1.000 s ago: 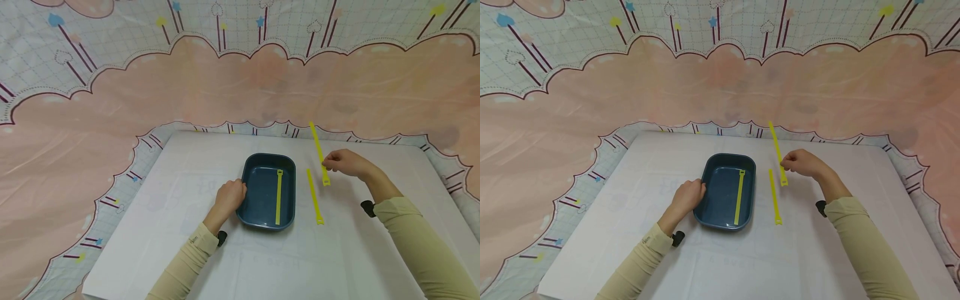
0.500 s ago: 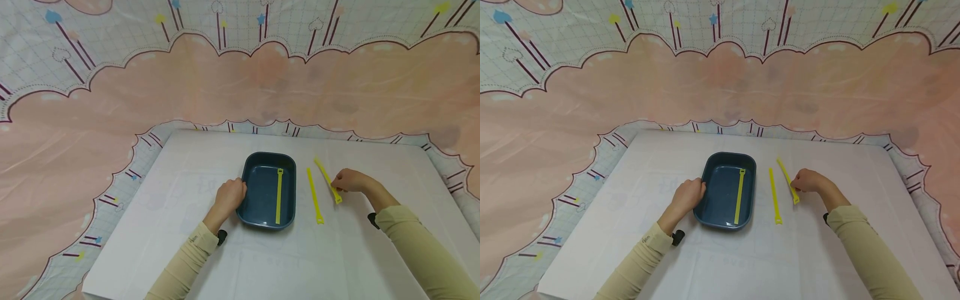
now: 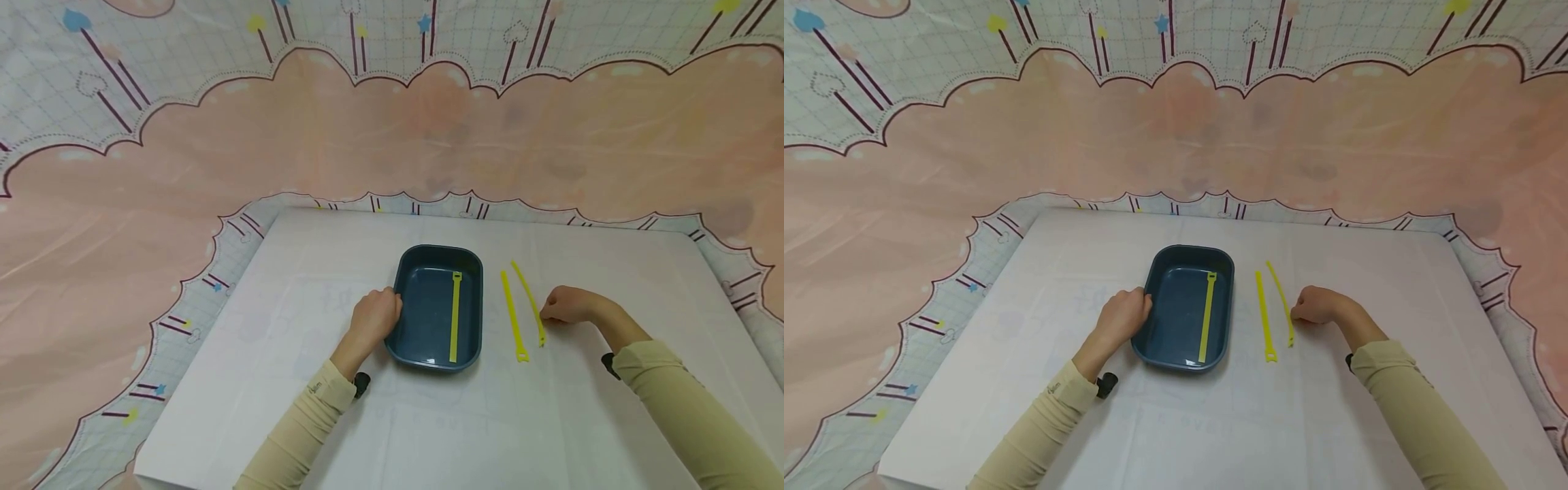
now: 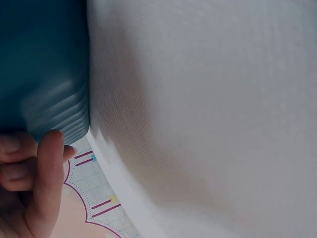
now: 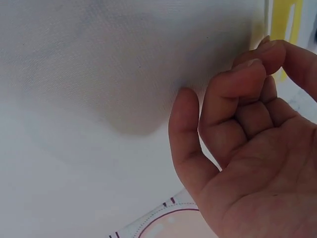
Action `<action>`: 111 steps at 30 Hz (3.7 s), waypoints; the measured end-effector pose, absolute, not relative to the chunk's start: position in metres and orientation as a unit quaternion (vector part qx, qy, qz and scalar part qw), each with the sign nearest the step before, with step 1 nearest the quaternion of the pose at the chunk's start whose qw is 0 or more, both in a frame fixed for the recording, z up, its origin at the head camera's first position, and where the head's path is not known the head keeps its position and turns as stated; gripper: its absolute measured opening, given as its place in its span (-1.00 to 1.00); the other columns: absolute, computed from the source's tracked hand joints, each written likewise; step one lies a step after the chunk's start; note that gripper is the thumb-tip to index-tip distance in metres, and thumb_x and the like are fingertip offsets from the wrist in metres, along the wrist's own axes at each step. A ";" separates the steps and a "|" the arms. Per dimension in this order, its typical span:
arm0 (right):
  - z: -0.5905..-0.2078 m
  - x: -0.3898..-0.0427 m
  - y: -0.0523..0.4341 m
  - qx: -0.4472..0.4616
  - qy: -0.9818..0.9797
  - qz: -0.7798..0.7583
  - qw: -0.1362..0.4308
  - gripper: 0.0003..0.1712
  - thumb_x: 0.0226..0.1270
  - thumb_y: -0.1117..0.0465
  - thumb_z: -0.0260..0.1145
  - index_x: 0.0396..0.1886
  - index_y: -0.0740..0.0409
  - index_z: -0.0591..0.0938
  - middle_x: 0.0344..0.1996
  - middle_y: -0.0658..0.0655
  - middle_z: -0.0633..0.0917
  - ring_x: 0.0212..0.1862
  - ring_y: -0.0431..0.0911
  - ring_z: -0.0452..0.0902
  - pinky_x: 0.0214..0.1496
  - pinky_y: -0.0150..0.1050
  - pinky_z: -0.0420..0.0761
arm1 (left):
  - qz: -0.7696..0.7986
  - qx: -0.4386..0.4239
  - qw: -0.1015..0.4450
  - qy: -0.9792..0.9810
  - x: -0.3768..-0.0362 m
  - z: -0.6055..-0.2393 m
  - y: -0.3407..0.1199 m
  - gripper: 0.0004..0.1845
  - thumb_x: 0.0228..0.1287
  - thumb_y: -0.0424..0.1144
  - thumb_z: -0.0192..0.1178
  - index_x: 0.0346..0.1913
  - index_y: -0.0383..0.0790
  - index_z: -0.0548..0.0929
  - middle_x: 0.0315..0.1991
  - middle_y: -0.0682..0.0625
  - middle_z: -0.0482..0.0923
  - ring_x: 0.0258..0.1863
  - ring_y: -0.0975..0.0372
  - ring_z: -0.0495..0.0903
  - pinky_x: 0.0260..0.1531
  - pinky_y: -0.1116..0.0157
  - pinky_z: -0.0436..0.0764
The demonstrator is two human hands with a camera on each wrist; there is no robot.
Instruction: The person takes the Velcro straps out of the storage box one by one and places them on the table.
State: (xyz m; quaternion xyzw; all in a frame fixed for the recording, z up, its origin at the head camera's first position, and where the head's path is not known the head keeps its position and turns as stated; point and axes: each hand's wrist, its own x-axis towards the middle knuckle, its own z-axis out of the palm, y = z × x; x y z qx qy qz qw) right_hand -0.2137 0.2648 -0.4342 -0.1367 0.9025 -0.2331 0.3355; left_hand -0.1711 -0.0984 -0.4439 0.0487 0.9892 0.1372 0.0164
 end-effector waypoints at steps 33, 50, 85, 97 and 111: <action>-0.408 -0.222 0.233 -0.163 0.944 -0.241 0.152 -0.73 0.34 0.22 0.27 -0.15 0.38 0.55 -0.34 0.18 0.58 -0.29 0.01 0.44 -0.24 -0.14 0.46 | 0.144 0.055 0.007 0.988 -0.167 -0.446 -0.102 -0.68 0.46 -0.22 0.04 -0.38 -0.40 0.59 -0.60 -0.13 0.50 -0.64 0.13 0.48 -0.58 0.20 0.52; -0.386 -0.229 0.181 -0.203 0.925 -0.290 0.139 -0.62 0.33 0.24 0.32 0.05 0.37 0.55 -0.21 0.21 0.61 -0.16 0.04 0.49 -0.08 -0.08 0.52 | 0.132 0.070 -0.022 0.989 -0.164 -0.446 -0.103 -0.69 0.45 -0.23 0.06 -0.41 -0.37 0.59 -0.54 -0.23 0.59 -0.53 -0.02 0.65 -0.55 0.10 0.58; -0.389 -0.247 0.135 -0.256 0.896 -0.245 0.266 -0.03 0.17 0.26 0.46 0.48 0.31 0.15 -0.19 0.18 0.60 -0.16 0.00 0.48 -0.07 -0.14 0.51 | 0.118 0.053 -0.007 0.992 -0.167 -0.445 -0.098 -0.69 0.47 -0.21 0.05 -0.39 -0.36 0.59 -0.56 -0.17 0.56 -0.61 0.10 0.58 -0.59 0.18 0.55; -0.406 -0.238 0.117 -0.270 0.929 -0.106 0.231 -0.08 0.11 0.10 0.53 0.39 0.31 0.31 -0.17 0.13 0.71 -0.08 -0.01 0.60 0.12 0.05 0.48 | 0.121 0.055 -0.011 0.991 -0.168 -0.445 -0.098 -0.68 0.47 -0.21 0.05 -0.41 -0.35 0.59 -0.56 -0.18 0.57 -0.60 0.07 0.59 -0.59 0.15 0.55; -0.413 -0.235 0.111 -0.285 0.940 -0.056 0.180 -0.40 0.05 0.17 0.57 0.11 0.19 0.61 -0.23 0.07 0.72 -0.14 -0.03 0.55 -0.12 -0.03 0.31 | 0.122 0.055 -0.011 0.991 -0.168 -0.446 -0.099 -0.69 0.47 -0.21 0.05 -0.39 -0.36 0.60 -0.54 -0.20 0.58 -0.57 0.04 0.61 -0.58 0.14 0.55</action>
